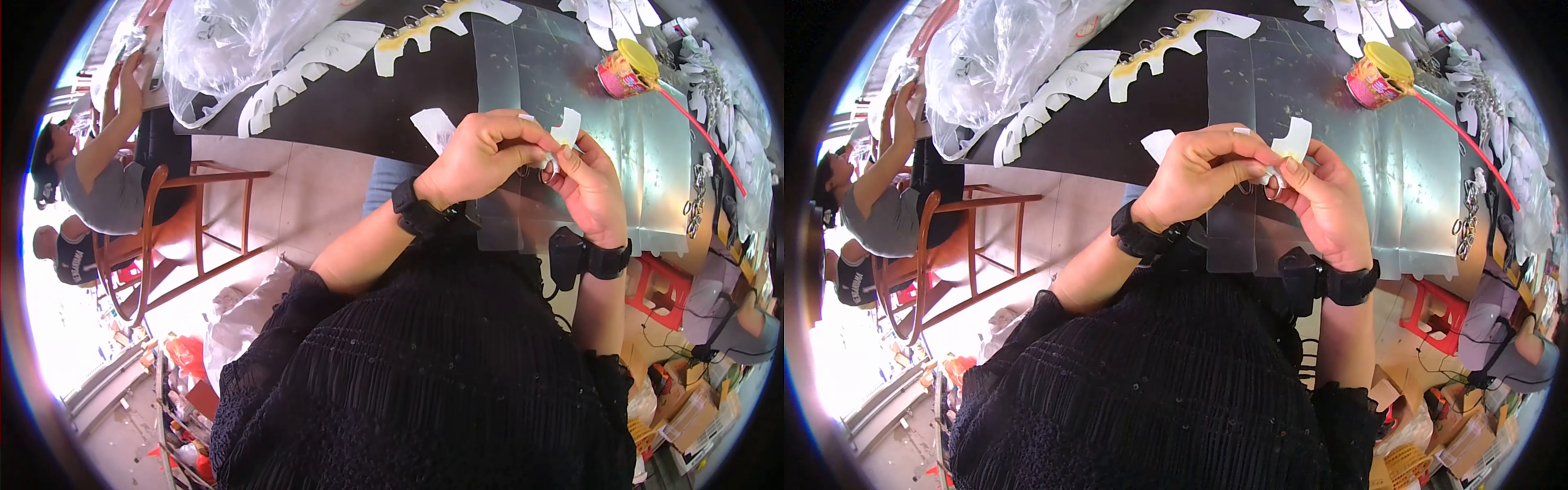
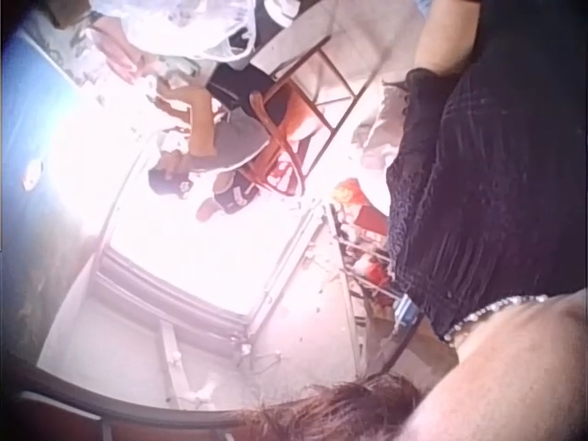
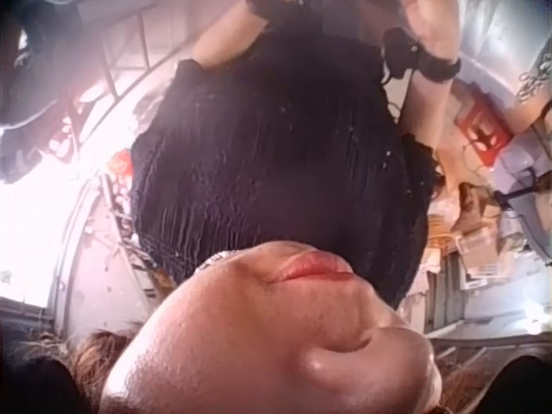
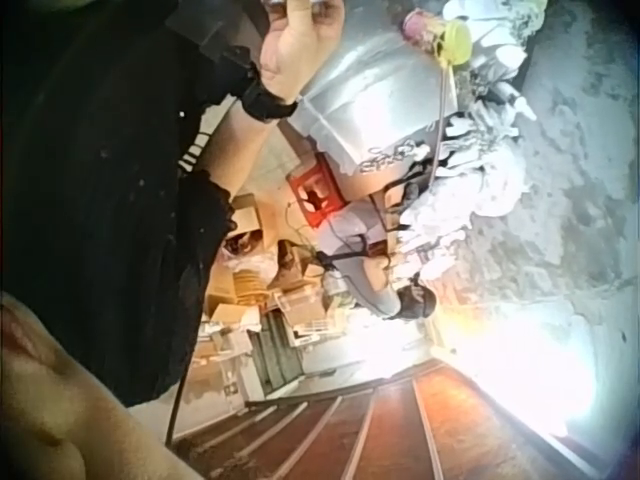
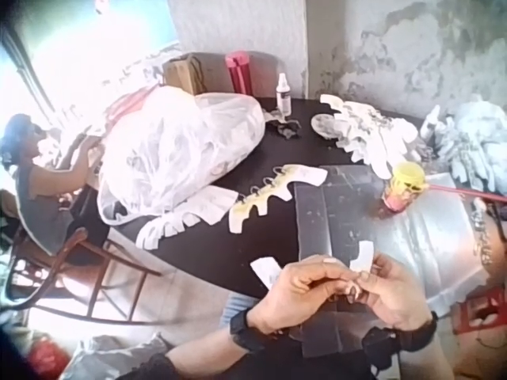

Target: Manually assemble and attach small decorative or structural components to a shoe upper material.

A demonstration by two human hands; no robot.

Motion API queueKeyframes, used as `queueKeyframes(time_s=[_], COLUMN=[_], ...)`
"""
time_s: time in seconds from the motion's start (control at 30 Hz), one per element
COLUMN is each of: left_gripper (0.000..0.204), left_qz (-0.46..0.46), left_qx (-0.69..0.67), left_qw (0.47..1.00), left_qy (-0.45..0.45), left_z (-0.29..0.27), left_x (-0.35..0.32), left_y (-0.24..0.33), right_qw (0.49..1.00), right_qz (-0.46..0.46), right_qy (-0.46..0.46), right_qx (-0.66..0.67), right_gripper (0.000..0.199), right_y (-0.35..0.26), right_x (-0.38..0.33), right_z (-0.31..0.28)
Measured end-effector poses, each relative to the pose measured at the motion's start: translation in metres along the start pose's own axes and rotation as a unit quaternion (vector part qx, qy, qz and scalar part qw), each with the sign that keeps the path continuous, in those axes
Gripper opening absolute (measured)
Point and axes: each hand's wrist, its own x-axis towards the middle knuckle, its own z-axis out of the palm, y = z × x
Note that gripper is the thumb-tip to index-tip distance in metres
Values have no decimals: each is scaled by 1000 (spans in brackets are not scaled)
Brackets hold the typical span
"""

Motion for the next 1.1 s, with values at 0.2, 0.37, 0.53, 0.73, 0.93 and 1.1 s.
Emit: queueKeyframes(time_s=[0.2, 0.37, 0.53, 0.73, 0.93, 1.1], left_gripper=[20, 20, 20, 17, 16, 16], left_qz=[-66, -61, -74, -65, -73, -49], left_qx=[-58, -98, -87, -107, -81, 0], left_qw=[996, 992, 992, 991, 992, 997], left_qy=[27, 47, 60, 52, 68, 61], left_z=[3, 4, 8, 8, 7, 7], left_x=[-2, -5, -6, -7, -9, -9], left_y=[14, 4, 6, 5, 1, 1], right_qw=[997, 991, 989, 948, 992, 999], right_qz=[-26, -19, 42, 89, 12, 25], right_qy=[-53, -84, -89, -185, -114, -37], right_qx=[50, 105, 108, 243, 61, -17], right_gripper=[34, 39, 45, 62, 59, 47], right_y=[9, 17, 8, 2, -10, -3], right_x=[3, 5, 3, 6, -8, -6], right_z=[-5, -7, -6, -12, 0, 5])
